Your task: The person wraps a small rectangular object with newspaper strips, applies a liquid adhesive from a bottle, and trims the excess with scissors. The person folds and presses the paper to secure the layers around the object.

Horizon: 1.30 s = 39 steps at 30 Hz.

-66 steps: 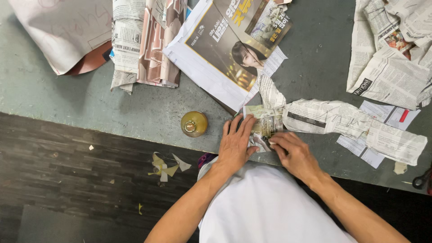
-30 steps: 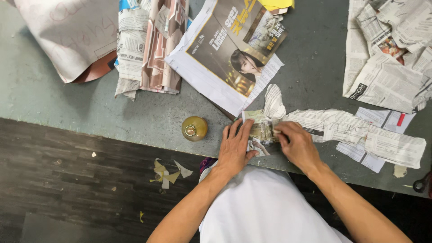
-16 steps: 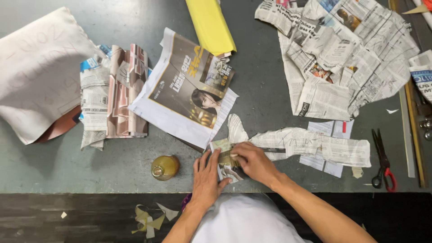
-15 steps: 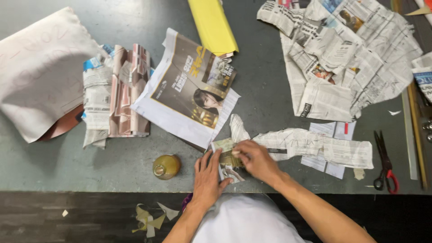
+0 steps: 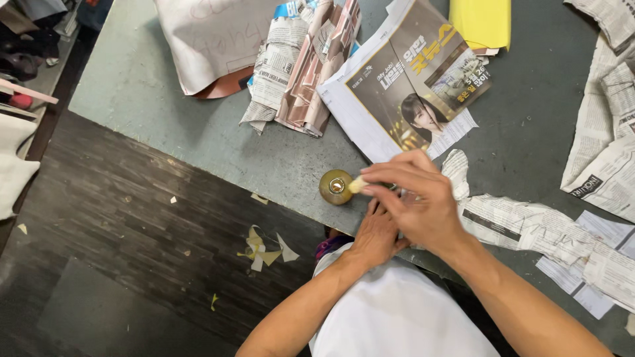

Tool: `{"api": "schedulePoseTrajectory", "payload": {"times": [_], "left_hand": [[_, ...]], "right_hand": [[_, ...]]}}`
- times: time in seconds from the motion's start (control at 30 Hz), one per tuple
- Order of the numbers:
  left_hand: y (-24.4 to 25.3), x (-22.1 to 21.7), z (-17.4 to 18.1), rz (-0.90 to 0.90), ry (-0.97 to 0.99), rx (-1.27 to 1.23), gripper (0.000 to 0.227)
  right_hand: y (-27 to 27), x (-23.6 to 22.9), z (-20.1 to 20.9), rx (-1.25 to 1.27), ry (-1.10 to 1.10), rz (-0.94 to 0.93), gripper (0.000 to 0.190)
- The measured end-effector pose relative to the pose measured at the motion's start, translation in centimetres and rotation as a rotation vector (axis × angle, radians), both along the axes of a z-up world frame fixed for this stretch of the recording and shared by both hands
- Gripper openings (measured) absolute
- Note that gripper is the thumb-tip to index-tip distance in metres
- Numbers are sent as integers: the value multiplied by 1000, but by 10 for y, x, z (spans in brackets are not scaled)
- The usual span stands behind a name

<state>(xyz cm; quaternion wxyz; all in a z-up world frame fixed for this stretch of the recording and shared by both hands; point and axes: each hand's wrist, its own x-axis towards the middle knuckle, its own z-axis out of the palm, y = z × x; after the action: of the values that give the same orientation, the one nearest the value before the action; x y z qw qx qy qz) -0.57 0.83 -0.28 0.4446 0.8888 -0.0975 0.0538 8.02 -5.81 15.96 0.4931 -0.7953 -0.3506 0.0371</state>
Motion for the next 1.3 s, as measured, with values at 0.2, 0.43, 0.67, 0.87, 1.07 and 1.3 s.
{"api": "schedulePoseTrajectory", "payload": {"times": [0.2, 0.43, 0.67, 0.87, 1.07, 1.3], "left_hand": [[-2, -5, -15, 28, 107, -207, 62], [-2, -5, -9, 83, 62, -249, 57], [-5, 0, 17, 69, 93, -190, 52], [-13, 25, 28, -14, -196, 111, 57], [-49, 105, 22, -206, -270, 465, 60], [-52, 139, 21, -406, -212, 597, 33]], "right_hand": [[28, 5, 2, -50, -282, 162, 25], [24, -4, -8, -129, -525, 277, 38], [11, -4, -23, -52, -327, 172, 35], [-121, 40, -51, -280, -208, -228, 33], [-203, 40, -109, -586, -145, -282, 38], [-214, 41, -132, -533, -120, -288, 24]]}}
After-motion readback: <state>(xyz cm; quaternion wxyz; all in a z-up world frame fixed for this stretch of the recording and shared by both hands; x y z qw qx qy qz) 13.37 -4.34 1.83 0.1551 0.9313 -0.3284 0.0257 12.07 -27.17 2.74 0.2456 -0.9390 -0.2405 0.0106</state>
